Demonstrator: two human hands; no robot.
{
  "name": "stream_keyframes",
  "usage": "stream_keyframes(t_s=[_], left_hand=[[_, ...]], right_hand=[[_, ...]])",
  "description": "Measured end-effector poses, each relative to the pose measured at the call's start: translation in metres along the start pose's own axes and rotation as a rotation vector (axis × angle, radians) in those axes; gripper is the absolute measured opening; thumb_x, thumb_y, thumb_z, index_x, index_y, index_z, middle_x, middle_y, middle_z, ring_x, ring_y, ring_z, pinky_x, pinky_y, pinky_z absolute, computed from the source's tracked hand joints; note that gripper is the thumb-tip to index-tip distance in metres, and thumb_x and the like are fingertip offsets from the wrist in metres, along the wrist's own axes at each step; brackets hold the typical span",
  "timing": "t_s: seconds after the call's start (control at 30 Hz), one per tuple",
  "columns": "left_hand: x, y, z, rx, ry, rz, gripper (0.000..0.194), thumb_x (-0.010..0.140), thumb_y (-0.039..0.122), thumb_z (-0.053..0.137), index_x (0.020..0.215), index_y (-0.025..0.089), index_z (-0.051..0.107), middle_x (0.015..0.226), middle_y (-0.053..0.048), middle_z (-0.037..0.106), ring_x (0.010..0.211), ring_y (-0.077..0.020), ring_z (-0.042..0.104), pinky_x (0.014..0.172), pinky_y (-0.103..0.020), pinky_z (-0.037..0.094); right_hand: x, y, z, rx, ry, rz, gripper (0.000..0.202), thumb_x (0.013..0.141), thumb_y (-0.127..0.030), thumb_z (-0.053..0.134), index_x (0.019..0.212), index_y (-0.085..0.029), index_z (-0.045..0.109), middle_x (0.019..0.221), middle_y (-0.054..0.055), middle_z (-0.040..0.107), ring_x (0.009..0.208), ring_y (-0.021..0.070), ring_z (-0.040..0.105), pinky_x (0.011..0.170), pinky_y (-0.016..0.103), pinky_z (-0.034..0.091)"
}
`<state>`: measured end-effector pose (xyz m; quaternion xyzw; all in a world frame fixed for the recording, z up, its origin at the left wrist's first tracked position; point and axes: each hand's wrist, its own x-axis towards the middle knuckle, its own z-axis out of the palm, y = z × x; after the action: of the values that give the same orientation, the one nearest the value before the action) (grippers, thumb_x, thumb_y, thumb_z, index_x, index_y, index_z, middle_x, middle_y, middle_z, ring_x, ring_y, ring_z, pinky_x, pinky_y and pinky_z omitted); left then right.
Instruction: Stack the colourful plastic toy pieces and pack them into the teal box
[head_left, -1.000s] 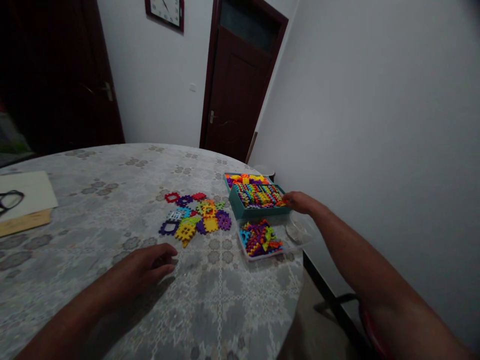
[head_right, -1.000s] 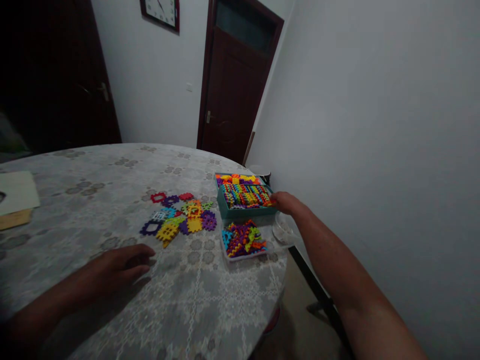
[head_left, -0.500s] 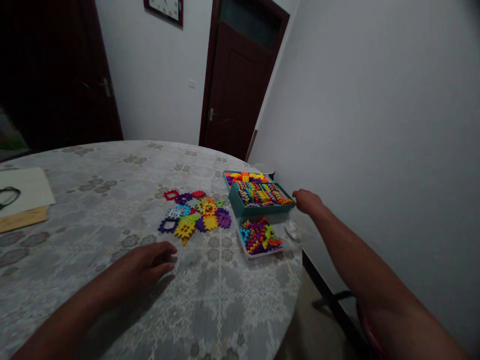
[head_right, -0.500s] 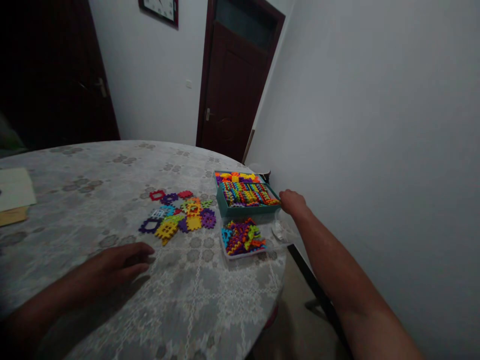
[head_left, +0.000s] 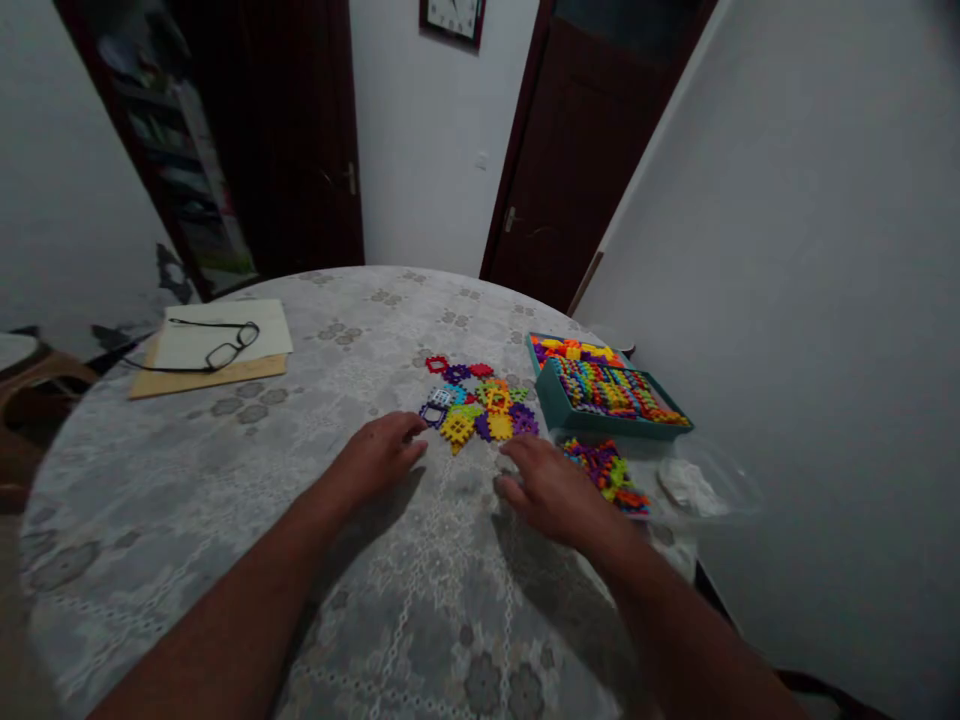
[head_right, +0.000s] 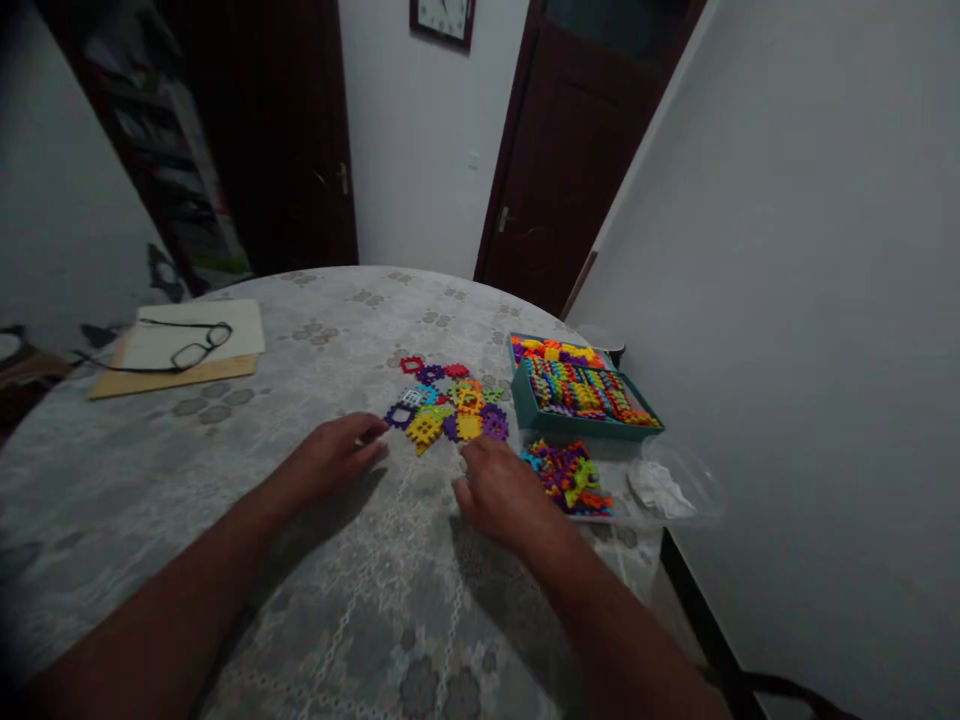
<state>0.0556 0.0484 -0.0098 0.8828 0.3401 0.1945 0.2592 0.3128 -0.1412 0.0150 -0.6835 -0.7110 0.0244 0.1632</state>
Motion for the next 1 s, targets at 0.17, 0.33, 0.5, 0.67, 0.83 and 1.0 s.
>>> stream_keyframes(t_s=[0.17,0.33,0.5,0.67,0.83,1.0], left_hand=[[0.002,-0.018,0.013,0.071,0.125,0.043,0.043,0.101,0.035,0.060,0.139,0.019,0.074,0.141,-0.018,0.076,0.135,-0.0342,0.069,0.123,-0.051,0.050],[-0.003,-0.019,0.014,0.111,0.075,0.049,0.044,0.101,0.028,0.062,0.143,0.019,0.073,0.146,-0.020,0.075,0.142,-0.0366,0.066,0.125,-0.052,0.050],[-0.007,-0.014,0.013,0.128,0.022,0.074,0.045,0.099,0.025,0.065,0.143,0.023,0.073,0.147,-0.017,0.075,0.139,-0.0356,0.066,0.123,-0.052,0.050],[-0.007,-0.013,0.016,0.106,-0.009,0.083,0.043,0.098,0.027,0.065,0.140,0.023,0.075,0.144,-0.018,0.077,0.136,-0.0383,0.068,0.121,-0.056,0.050],[-0.007,-0.007,0.013,0.103,-0.040,0.076,0.042,0.099,0.030,0.066,0.140,0.024,0.076,0.141,-0.017,0.079,0.133,-0.0374,0.071,0.117,-0.053,0.053],[-0.006,0.000,0.011,0.118,-0.075,0.078,0.042,0.104,0.034,0.061,0.143,0.024,0.075,0.146,-0.016,0.077,0.136,-0.0366,0.069,0.119,-0.053,0.052]], right_hand=[[0.067,-0.026,0.049,-0.002,0.048,0.029,0.057,0.104,-0.035,0.071,0.158,-0.019,0.059,0.166,0.023,0.058,0.156,0.0392,0.053,0.128,0.056,0.044],[0.101,-0.024,0.076,-0.085,0.030,0.127,0.062,0.107,-0.048,0.068,0.157,-0.012,0.060,0.162,0.028,0.059,0.153,0.0447,0.051,0.130,0.063,0.037],[0.088,-0.021,0.084,-0.046,0.044,0.010,0.036,0.107,-0.038,0.067,0.135,-0.017,0.075,0.143,0.022,0.068,0.138,0.0380,0.059,0.124,0.054,0.044],[0.079,-0.013,0.075,0.224,0.009,-0.147,0.023,0.104,-0.023,0.063,0.119,-0.018,0.080,0.126,0.015,0.077,0.124,0.0306,0.067,0.116,0.048,0.051],[0.082,-0.007,0.069,0.709,0.121,0.071,0.027,0.108,-0.039,0.059,0.121,-0.027,0.080,0.127,0.010,0.082,0.124,0.0273,0.073,0.115,0.047,0.055],[0.082,0.000,0.058,0.938,0.220,0.307,0.038,0.103,-0.054,0.056,0.114,-0.028,0.082,0.128,0.008,0.082,0.129,0.0293,0.072,0.119,0.048,0.052]])
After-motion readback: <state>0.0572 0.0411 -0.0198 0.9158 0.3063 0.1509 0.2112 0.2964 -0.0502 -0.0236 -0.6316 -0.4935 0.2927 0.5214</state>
